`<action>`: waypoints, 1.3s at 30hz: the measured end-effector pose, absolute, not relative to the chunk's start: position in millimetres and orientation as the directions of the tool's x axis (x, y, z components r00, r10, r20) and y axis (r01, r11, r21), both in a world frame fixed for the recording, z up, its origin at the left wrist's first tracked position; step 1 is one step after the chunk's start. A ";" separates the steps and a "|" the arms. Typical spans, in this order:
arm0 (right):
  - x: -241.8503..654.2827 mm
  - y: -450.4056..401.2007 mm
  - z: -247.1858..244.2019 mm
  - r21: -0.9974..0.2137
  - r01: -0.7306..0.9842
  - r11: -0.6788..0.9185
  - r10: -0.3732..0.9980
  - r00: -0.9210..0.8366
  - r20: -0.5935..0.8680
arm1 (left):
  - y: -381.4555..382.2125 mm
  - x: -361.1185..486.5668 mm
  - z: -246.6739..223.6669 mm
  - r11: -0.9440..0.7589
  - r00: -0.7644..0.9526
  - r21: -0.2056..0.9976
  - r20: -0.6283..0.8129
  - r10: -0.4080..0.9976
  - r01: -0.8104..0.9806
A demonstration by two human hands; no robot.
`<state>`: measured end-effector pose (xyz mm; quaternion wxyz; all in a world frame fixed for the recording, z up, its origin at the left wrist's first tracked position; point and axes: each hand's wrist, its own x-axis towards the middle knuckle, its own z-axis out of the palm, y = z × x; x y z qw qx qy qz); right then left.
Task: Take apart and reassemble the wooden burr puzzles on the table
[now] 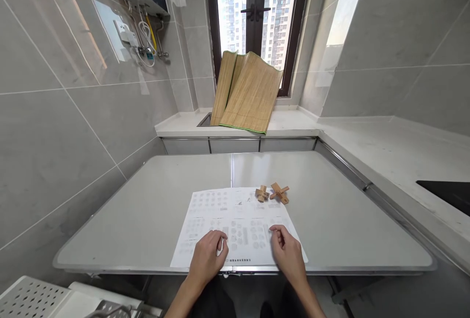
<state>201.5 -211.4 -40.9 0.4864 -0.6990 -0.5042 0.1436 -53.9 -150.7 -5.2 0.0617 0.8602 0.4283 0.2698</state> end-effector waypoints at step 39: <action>198.4 -207.9 -44.9 -0.746 0.666 -0.016 0.868 0.379 0.320 | -152.9 -54.5 -8.8 -0.608 0.472 0.339 0.405 0.783 0.718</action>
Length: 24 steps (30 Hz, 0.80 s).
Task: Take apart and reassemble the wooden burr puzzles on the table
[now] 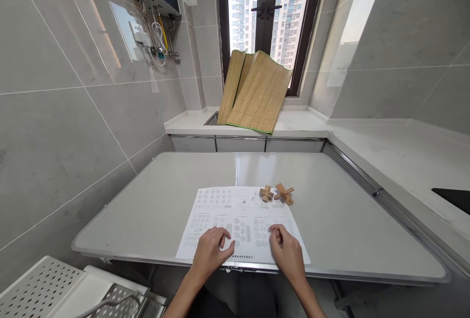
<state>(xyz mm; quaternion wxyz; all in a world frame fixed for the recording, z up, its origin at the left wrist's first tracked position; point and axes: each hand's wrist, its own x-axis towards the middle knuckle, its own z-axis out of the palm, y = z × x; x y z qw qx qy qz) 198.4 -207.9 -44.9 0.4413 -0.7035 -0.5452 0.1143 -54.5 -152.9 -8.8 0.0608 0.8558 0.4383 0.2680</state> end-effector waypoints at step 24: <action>196.8 -212.4 -44.6 -0.784 0.619 -0.038 0.867 0.411 0.283 | -149.9 -55.2 -7.7 -0.519 0.365 0.516 0.374 0.852 0.682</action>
